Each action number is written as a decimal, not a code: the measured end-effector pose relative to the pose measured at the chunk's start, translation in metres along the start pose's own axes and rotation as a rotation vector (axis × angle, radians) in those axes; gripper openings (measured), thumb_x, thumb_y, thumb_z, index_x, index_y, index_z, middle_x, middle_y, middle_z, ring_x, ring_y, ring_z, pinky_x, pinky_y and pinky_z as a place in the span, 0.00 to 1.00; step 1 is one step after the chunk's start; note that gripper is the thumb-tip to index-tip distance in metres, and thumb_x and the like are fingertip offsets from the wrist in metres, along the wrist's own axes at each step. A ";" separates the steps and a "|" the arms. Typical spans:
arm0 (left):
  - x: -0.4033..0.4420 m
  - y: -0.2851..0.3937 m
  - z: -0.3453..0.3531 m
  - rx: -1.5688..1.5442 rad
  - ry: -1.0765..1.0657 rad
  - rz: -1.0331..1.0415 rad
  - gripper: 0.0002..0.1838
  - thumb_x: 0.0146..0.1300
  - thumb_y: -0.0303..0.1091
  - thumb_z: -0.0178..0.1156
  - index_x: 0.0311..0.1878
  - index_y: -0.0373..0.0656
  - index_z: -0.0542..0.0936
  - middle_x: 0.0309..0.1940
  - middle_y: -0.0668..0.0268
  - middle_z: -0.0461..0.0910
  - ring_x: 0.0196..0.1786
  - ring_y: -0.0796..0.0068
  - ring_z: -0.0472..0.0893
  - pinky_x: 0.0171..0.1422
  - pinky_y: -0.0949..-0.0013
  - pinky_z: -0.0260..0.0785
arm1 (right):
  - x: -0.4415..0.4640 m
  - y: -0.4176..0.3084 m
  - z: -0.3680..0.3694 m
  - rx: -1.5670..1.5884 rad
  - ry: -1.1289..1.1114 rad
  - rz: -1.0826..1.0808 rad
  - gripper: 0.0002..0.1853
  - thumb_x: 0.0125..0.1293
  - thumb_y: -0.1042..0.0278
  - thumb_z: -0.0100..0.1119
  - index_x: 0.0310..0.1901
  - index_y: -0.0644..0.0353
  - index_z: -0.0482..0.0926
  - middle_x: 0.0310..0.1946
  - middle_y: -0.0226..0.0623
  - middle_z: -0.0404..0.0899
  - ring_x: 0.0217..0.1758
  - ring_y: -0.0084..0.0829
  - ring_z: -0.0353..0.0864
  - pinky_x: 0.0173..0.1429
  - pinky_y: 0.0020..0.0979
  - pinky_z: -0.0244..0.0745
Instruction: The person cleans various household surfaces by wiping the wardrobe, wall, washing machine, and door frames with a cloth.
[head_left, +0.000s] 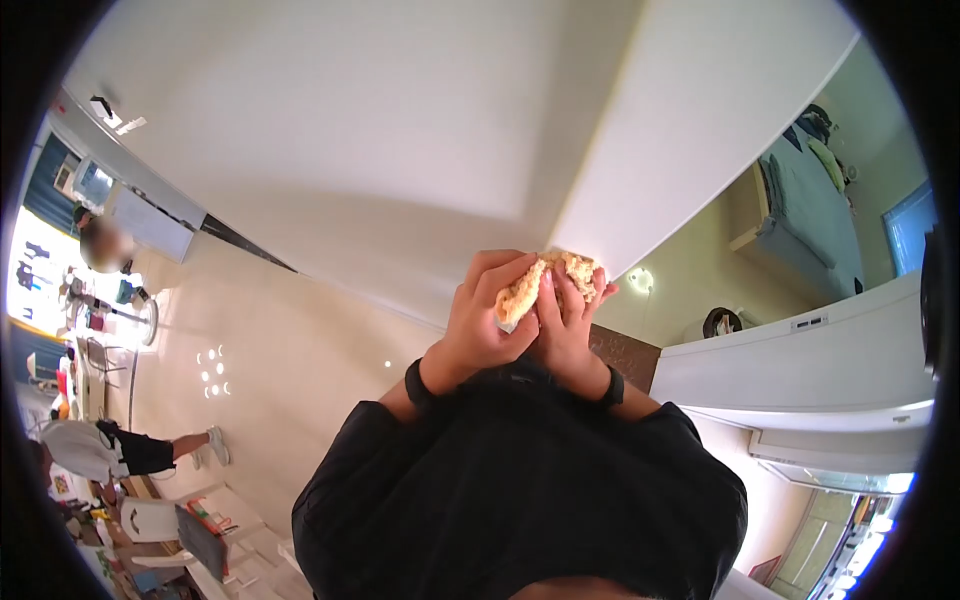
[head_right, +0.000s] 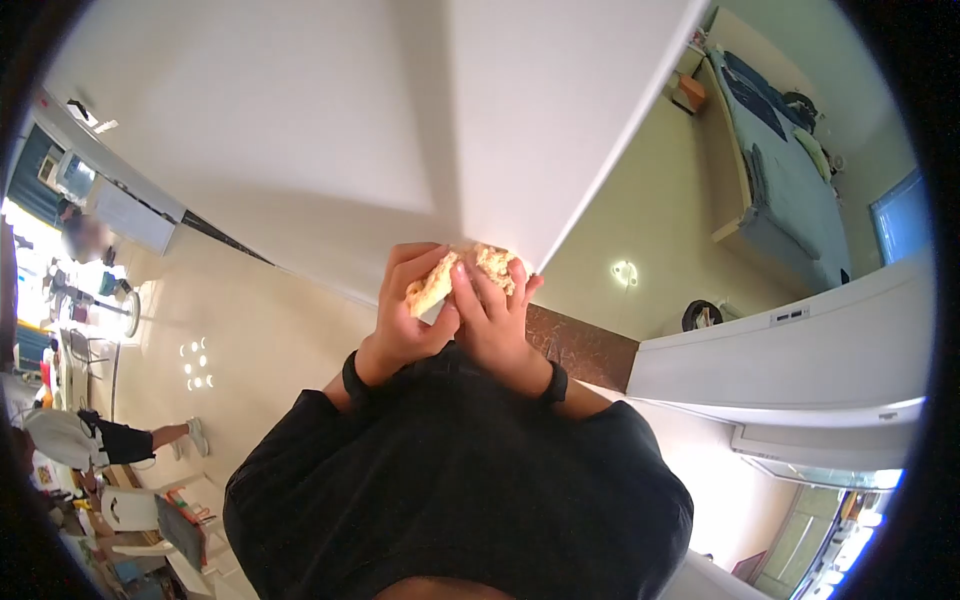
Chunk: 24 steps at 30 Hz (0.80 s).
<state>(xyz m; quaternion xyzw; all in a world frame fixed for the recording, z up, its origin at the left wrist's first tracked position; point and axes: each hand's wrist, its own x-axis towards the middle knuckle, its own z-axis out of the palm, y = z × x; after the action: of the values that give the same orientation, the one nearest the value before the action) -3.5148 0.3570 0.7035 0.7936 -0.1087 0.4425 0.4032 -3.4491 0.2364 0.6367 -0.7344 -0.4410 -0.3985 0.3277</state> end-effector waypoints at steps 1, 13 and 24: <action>-0.004 -0.006 -0.016 -0.036 -0.043 -0.042 0.31 0.49 0.23 0.65 0.61 0.39 0.70 0.54 0.54 0.73 0.47 0.55 0.79 0.46 0.63 0.76 | 0.005 -0.019 0.008 -0.015 -0.036 0.070 0.28 0.56 0.69 0.62 0.61 0.54 0.73 0.63 0.37 0.68 0.68 0.48 0.62 0.71 0.59 0.50; 0.027 -0.069 -0.131 -0.096 0.233 -0.150 0.21 0.60 0.15 0.60 0.56 0.35 0.72 0.52 0.61 0.69 0.54 0.70 0.76 0.54 0.69 0.75 | 0.136 -0.118 0.083 0.020 0.032 -0.053 0.28 0.56 0.73 0.60 0.62 0.55 0.74 0.63 0.35 0.70 0.68 0.49 0.61 0.64 0.54 0.60; 0.009 -0.090 -0.091 -0.030 0.006 -0.050 0.23 0.52 0.25 0.68 0.53 0.46 0.77 0.43 0.59 0.76 0.40 0.54 0.81 0.38 0.61 0.76 | 0.066 -0.096 0.090 -0.269 -0.049 -0.008 0.24 0.54 0.68 0.59 0.54 0.69 0.75 0.58 0.48 0.69 0.67 0.49 0.62 0.70 0.70 0.49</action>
<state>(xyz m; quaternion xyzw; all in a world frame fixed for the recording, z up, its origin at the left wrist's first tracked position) -3.5181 0.4838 0.6875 0.7886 -0.0943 0.4331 0.4262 -3.4902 0.3750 0.6647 -0.7795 -0.3945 -0.4372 0.2136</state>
